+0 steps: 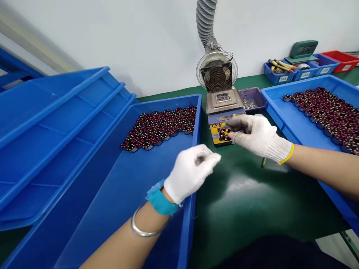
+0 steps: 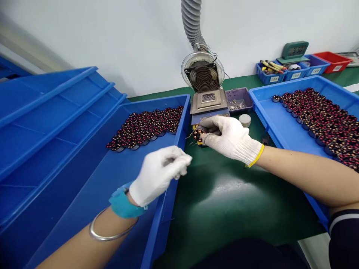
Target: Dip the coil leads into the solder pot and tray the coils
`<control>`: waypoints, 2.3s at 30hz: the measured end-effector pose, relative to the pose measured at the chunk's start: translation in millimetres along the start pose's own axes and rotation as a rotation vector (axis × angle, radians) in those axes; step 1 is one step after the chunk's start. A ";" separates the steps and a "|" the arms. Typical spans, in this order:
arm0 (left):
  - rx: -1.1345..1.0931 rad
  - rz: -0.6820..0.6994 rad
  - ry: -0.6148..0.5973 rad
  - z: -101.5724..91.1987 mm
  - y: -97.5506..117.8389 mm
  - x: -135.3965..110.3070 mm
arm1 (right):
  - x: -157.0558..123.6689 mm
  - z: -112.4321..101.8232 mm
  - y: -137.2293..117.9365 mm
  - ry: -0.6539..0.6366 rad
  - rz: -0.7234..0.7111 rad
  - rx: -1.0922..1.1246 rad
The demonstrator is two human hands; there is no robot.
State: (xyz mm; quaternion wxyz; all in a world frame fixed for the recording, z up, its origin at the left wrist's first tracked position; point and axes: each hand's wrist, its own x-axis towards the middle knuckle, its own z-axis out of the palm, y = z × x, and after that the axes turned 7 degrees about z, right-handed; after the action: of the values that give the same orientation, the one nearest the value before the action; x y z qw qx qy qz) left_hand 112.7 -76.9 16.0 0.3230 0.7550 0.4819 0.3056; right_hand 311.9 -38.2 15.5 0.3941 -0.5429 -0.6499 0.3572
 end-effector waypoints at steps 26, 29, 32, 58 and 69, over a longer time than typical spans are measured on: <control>0.504 0.122 -0.541 33.6 -12.8 -1.6 | 166.4 -7.4 -37.0 0.054 -0.100 -1.286; 0.481 0.133 -0.528 33.1 -13.1 -1.9 | 168.2 -7.9 -32.5 0.069 -0.128 -1.216; 0.462 0.133 -0.513 33.4 -14.2 -2.3 | 169.6 -8.2 -29.8 0.073 -0.135 -1.215; -0.876 -0.263 0.395 24.4 -11.9 19.7 | 40.4 17.7 -10.5 -0.376 0.195 -0.026; -0.806 -0.208 0.252 20.2 -12.1 17.4 | 122.3 -15.8 -15.7 0.063 0.189 -0.194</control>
State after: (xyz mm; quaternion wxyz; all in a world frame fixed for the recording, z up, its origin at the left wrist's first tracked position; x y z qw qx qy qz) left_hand 128.0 -60.8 -3.1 0.5599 0.4728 0.4331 0.5248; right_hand 307.3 80.7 51.7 0.3248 -0.6483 -0.6144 0.3111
